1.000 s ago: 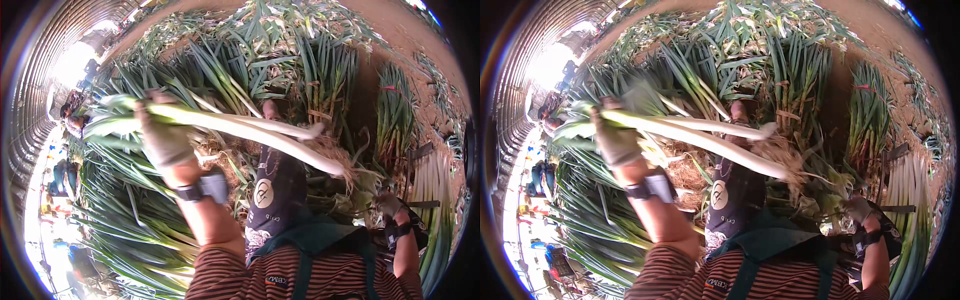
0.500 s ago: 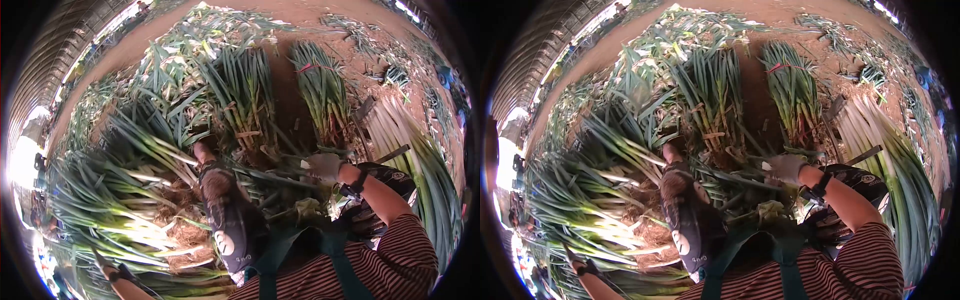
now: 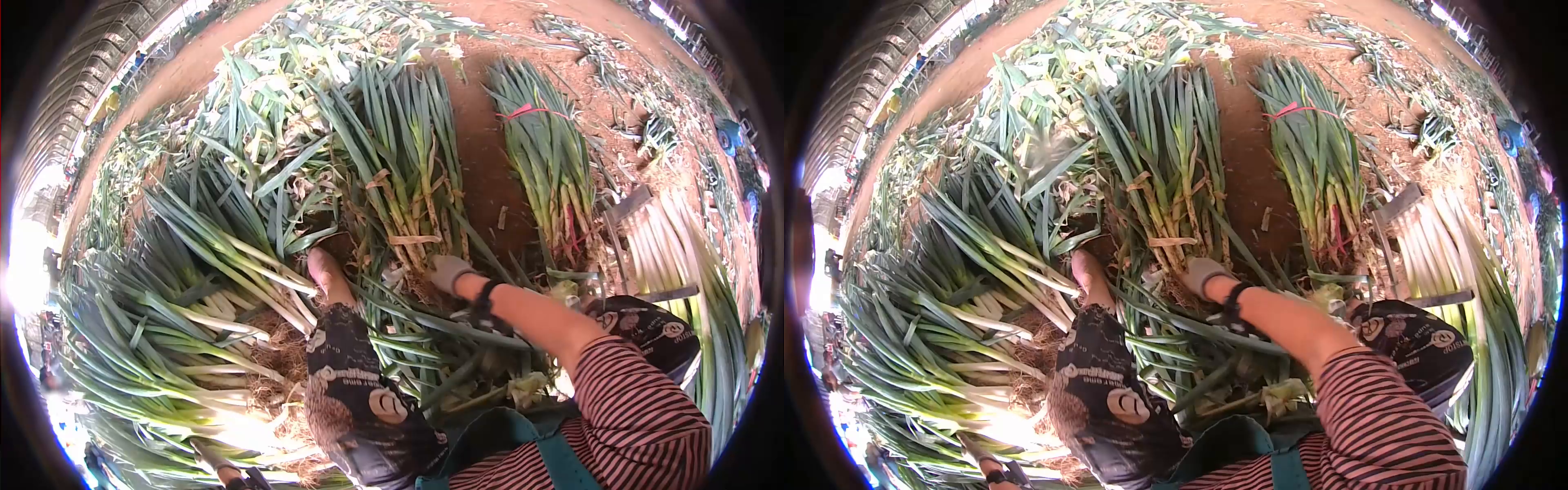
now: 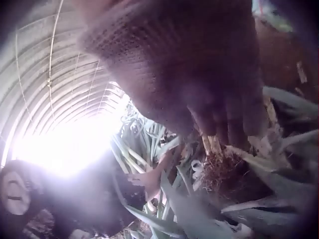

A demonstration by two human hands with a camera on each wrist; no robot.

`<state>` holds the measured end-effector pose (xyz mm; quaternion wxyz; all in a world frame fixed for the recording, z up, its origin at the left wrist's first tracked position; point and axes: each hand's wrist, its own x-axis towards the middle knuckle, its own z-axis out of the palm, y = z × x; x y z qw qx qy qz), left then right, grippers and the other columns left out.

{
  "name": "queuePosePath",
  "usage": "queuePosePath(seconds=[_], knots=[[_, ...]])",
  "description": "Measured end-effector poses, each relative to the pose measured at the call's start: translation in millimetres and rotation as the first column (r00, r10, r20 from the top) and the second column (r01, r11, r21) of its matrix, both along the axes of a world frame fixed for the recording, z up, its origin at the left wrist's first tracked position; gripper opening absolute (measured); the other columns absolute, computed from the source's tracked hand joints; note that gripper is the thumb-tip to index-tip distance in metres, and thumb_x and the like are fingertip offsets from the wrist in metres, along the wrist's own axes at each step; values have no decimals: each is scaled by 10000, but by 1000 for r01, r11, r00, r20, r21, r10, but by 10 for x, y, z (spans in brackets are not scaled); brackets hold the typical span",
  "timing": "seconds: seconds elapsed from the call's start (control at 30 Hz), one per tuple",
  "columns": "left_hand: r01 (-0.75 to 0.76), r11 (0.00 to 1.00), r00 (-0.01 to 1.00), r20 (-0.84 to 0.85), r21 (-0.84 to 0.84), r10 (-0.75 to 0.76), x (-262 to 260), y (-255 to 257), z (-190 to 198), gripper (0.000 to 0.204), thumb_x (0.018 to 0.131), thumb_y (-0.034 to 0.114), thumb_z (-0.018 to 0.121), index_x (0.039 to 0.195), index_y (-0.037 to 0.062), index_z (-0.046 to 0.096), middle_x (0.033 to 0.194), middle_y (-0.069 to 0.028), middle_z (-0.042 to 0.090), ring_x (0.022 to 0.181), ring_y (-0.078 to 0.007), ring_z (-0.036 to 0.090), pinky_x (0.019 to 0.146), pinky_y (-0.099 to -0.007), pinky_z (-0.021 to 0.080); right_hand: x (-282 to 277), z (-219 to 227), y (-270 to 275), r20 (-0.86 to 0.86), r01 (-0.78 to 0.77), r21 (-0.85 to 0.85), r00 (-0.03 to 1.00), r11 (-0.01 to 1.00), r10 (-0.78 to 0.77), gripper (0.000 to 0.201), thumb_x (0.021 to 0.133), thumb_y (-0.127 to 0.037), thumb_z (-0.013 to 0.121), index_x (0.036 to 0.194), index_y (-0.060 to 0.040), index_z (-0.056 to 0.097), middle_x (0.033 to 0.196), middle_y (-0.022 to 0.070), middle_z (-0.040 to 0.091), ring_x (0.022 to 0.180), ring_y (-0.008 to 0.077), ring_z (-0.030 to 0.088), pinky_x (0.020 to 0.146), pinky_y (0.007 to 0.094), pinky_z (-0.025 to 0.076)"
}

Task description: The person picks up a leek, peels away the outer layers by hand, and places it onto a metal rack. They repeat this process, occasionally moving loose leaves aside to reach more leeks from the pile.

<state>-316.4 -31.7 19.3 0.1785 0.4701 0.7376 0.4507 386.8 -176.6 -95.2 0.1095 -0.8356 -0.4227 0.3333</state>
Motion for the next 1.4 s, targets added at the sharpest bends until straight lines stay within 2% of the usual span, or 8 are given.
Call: queuePosePath(seconds=[0.37, 0.43, 0.53, 0.8, 1.0, 1.07, 1.2, 1.4], knots=[[-138, 990, 984, 108, -37, 141, 439, -116, -119, 508, 906, 279, 639, 1297, -3, 477, 1225, -120, 559, 1074, -207, 531, 928, -411, 418, 310, 163, 476, -277, 10, -128, 960, 992, -45, 399, 759, -306, 686, 961, 38, 696, 978, 193, 689, 909, 282, 669, 786, 367, 513], [-108, 994, 984, 142, 17, 105, 867, -139, 117, 503, 911, 261, 633, 1308, -4, 472, 1256, -117, 547, 1089, -203, 527, 930, -393, 413, 512, 325, 107, -894, 294, 117, 448, 949, -29, 409, 762, -318, 692, 975, 31, 682, 895, 126, 688, 809, 208, 646, 730, 326, 500], [1, 997, 984, 175, 78, -14, 1347, -75, 350, 472, 935, 246, 585, 1325, 2, 477, 1281, -103, 540, 1106, -183, 517, 934, -348, 411, 598, 964, -275, -650, 204, 340, 756, 918, 73, 351, 784, -278, 691, 959, 25, 670, 818, 65, 662, 719, 138, 588, 680, 291, 473], [754, 653, 631, 204, 62, -748, 3492, -628, 1578, 297, 975, 227, 511, 1186, 34, 591, 1145, -74, 602, 942, -174, 629, 794, -277, 538, -178, 2389, -1290, -704, 303, 366, 708, 880, 50, 318, 802, -258, 685, 960, 12, 631, 729, 34, 637, 624, 89, 556, 572, 274, 465], [978, 200, 88, 991, -67, -98, 5015, -1170, 1214, 358, 1000, 322, 500, 1119, -15, 527, 1078, -124, 605, 891, -221, 632, 754, -326, 551, -616, 2640, -2111, -562, 14, 457, 779, 889, 276, 337, 781, -249, 698, 979, 12, 617, 773, 77, 644, 700, 146, 596, 629, 326, 484], [868, 490, 78, 956, 74, -283, 5319, -1474, 1281, 371, 991, 353, 517, 1073, -5, 568, 981, -90, 619, 814, -190, 622, 708, -304, 536, -637, 2805, -2286, -468, -153, 420, 808, 895, 358, 356, 769, -250, 708, 997, 7, 616, 790, 112, 652, 732, 191, 632, 661, 345, 493], [767, 597, 46, 909, 233, -414, 5410, -1809, 1426, 267, 951, 297, 620, 981, 33, 630, 792, -14, 630, 624, -111, 583, 546, -244, 474, -606, 2358, -2598, 23, -151, 432, 987, 889, 157, 354, 786, -242, 714, 1044, -25, 603, 749, 113, 614, 651, 273, 625, 597, 381, 488], [740, 548, -134, 885, 389, -447, 5370, -2296, 1766, 229, 958, 239, 609, 1042, 27, 633, 811, -49, 652, 641, -116, 617, 504, -238, 470, -741, 2124, -2639, -594, 387, 467, 804, 795, -42, 502, 828, -399, 740, 1088, 12, 615, 868, 92, 678, 784, 162, 644, 706, 302, 498]])
